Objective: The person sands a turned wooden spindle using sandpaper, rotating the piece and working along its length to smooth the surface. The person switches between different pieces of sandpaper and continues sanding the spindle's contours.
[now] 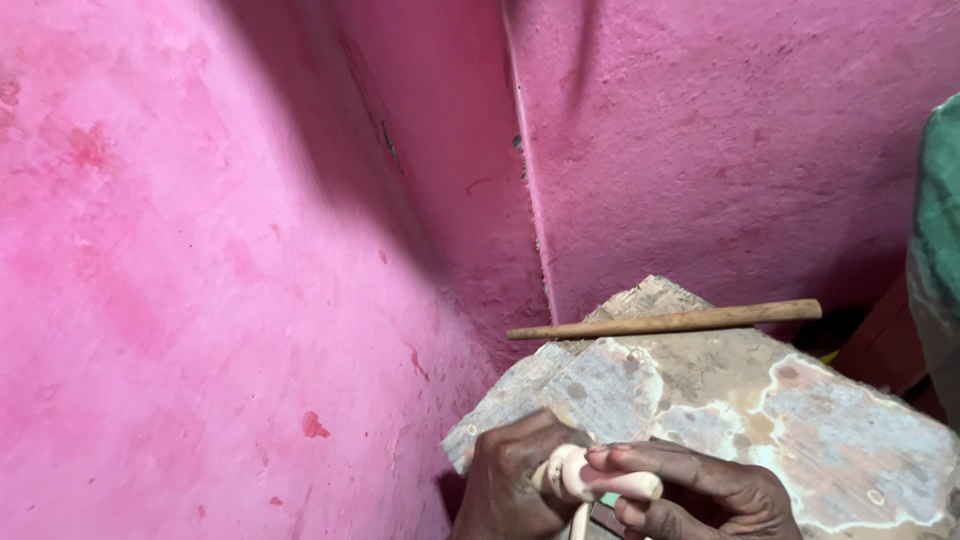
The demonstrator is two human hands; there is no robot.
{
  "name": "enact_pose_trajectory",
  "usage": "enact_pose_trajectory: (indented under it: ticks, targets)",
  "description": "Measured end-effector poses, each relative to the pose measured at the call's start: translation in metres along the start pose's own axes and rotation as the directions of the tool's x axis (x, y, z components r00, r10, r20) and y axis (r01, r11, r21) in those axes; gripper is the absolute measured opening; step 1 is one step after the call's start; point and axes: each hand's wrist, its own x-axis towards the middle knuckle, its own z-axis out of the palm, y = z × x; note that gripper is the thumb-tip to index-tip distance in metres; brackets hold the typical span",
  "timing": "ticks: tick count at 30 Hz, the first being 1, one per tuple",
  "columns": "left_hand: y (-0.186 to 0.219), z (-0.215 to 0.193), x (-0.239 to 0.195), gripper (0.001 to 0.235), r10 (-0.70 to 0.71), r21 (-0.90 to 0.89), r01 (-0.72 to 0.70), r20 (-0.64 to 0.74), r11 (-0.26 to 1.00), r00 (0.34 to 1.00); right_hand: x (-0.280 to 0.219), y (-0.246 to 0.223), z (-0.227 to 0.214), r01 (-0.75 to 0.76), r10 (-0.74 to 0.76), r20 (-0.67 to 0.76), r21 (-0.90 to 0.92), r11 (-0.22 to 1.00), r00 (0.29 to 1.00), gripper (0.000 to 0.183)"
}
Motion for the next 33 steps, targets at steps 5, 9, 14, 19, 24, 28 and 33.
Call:
enact_pose_trajectory:
  ticks: [5, 9, 14, 19, 24, 28, 33]
  targets:
    - [-0.013, 0.005, 0.000, 0.032, 0.138, 0.112, -0.126, -0.109, 0.986, 0.984, 0.003, 0.008, 0.022, 0.096, -0.075, 0.085, -0.272, 0.957, 0.993, 0.033]
    - [-0.017, 0.014, -0.002, 0.021, -0.012, 0.080, 0.019, -0.081, 0.997, 0.997, -0.001, 0.008, 0.039, 0.065, -0.048, 0.057, -0.347, 0.935, 0.997, 0.034]
    - [-0.017, 0.015, -0.006, 0.023, 0.039, 0.054, -0.036, -0.048, 0.998, 0.998, -0.004, -0.004, 0.048, -0.030, 0.019, -0.035, -0.344, 0.938, 0.999, 0.036]
    - [-0.014, 0.016, -0.003, 0.028, 0.005, 0.064, -0.002, -0.057, 0.998, 0.998, 0.002, -0.011, 0.049, -0.054, 0.029, -0.060, -0.463, 0.885, 0.998, 0.038]
    - [-0.008, 0.011, -0.003, 0.028, 0.019, 0.057, -0.016, -0.046, 0.998, 0.999, 0.001, -0.008, 0.047, -0.161, 0.126, -0.155, -0.237, 0.958, 0.980, 0.034]
    - [0.012, 0.013, -0.002, 0.024, -0.157, -0.010, 0.157, -0.010, 0.988, 0.988, 0.009, -0.016, 0.034, -0.078, 0.021, -0.368, -0.141, 0.987, 0.929, 0.033]
    - [0.030, 0.021, 0.006, 0.042, -0.384, -0.241, 0.424, 0.196, 0.873, 0.902, 0.025, -0.028, 0.015, -0.168, 0.182, -0.590, 0.080, 0.983, 0.786, 0.032]
